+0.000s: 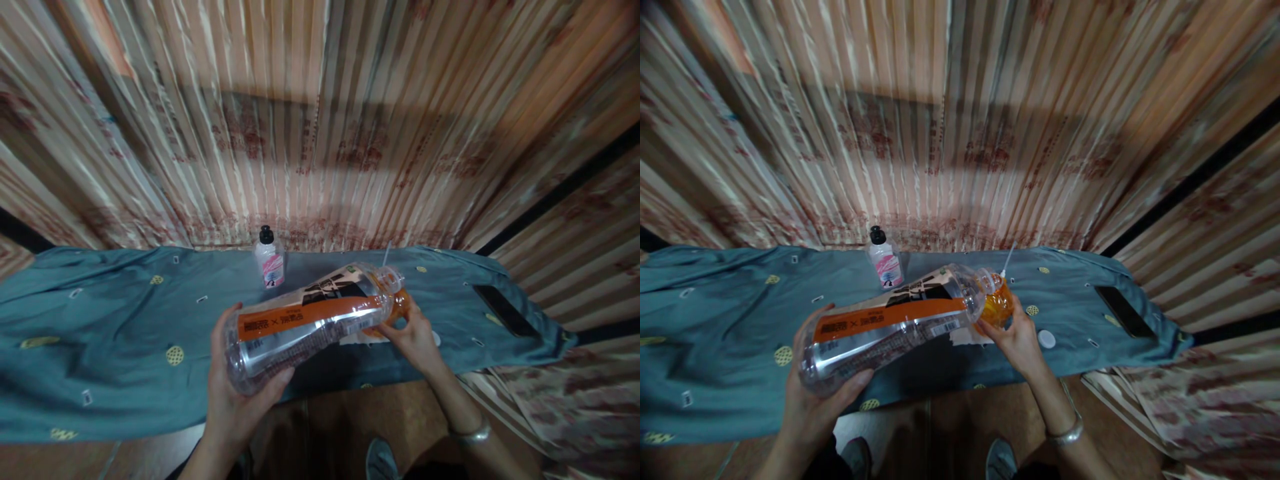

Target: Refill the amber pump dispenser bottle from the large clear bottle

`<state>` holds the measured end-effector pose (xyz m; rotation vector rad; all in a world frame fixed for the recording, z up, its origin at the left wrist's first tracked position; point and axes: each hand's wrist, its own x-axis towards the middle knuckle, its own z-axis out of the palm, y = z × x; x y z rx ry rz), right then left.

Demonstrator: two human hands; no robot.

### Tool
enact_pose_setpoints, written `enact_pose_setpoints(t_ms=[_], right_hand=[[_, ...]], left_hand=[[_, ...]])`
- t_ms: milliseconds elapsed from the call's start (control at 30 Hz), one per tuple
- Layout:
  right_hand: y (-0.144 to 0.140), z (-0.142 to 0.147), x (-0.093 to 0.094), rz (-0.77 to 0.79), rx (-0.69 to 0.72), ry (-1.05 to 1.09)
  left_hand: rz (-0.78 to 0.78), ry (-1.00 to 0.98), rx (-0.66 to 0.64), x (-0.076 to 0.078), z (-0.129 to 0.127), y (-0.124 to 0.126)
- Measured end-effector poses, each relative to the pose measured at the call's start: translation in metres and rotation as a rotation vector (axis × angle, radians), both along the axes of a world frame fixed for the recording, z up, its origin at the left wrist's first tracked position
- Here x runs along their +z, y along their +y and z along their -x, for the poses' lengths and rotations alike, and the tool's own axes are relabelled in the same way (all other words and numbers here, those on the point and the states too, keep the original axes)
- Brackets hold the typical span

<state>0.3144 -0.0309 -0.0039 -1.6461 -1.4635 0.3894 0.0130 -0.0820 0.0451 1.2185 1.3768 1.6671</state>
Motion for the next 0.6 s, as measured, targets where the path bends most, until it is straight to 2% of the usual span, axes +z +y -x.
enact_pose_setpoints(t_ms=[600], right_hand=[[0.0007,0.0002,-0.0003,0.013,-0.009,0.030]], left_hand=[[-0.017,0.077,0.008,-0.0042,0.0016,-0.0014]])
